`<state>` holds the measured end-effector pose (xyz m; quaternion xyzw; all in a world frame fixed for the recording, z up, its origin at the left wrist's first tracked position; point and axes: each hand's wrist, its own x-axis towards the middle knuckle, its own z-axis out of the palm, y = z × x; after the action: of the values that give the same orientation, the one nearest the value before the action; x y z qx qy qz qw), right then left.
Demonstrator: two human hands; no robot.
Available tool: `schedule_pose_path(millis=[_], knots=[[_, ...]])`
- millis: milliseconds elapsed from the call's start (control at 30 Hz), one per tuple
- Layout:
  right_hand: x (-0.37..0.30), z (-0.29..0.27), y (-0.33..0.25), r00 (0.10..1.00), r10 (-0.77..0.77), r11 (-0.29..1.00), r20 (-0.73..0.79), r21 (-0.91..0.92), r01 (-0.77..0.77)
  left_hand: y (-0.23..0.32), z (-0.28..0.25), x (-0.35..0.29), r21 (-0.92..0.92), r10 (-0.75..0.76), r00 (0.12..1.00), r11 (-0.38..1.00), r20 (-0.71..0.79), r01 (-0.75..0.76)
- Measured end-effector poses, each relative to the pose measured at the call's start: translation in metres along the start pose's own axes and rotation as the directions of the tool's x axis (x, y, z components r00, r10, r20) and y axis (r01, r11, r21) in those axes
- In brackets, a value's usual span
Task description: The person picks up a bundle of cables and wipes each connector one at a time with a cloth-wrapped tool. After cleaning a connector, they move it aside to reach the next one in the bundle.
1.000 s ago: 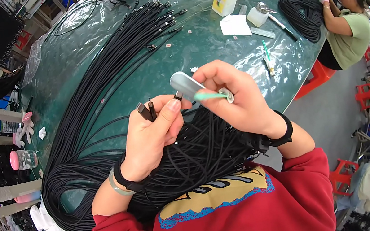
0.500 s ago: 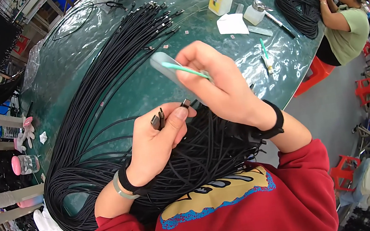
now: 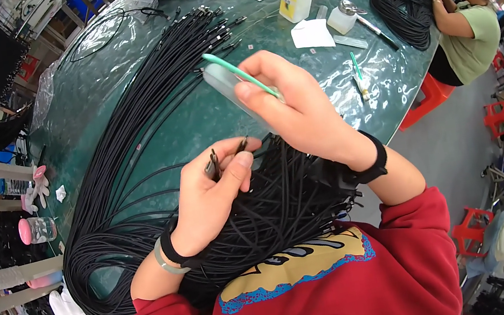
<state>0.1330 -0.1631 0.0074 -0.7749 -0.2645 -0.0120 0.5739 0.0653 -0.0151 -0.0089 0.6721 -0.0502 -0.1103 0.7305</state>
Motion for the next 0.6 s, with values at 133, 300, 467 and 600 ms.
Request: schedule_pose_path(millis=[133,300,467,600], knots=[[-0.018,-0.007,-0.002,0.996,0.019,0.998,0.088,0.063,-0.025,0.001,-0.004,-0.001,-0.102,-0.13,0.992,0.986,0.009,0.13],[-0.016,-0.002,-0.006,0.987,-0.026,0.974,0.161,-0.22,0.062,0.004,0.003,0.0,0.016,-0.068,0.997,0.998,-0.032,0.069],[0.005,0.01,-0.005,0.998,-0.036,0.972,0.043,-0.23,0.045,0.0,0.003,-0.002,0.099,-0.013,0.999,0.995,-0.032,0.016],[0.002,-0.005,0.002,0.999,-0.053,0.998,0.001,-0.028,0.053,0.002,-0.006,0.002,-0.224,-0.139,0.988,0.963,0.073,0.152]])
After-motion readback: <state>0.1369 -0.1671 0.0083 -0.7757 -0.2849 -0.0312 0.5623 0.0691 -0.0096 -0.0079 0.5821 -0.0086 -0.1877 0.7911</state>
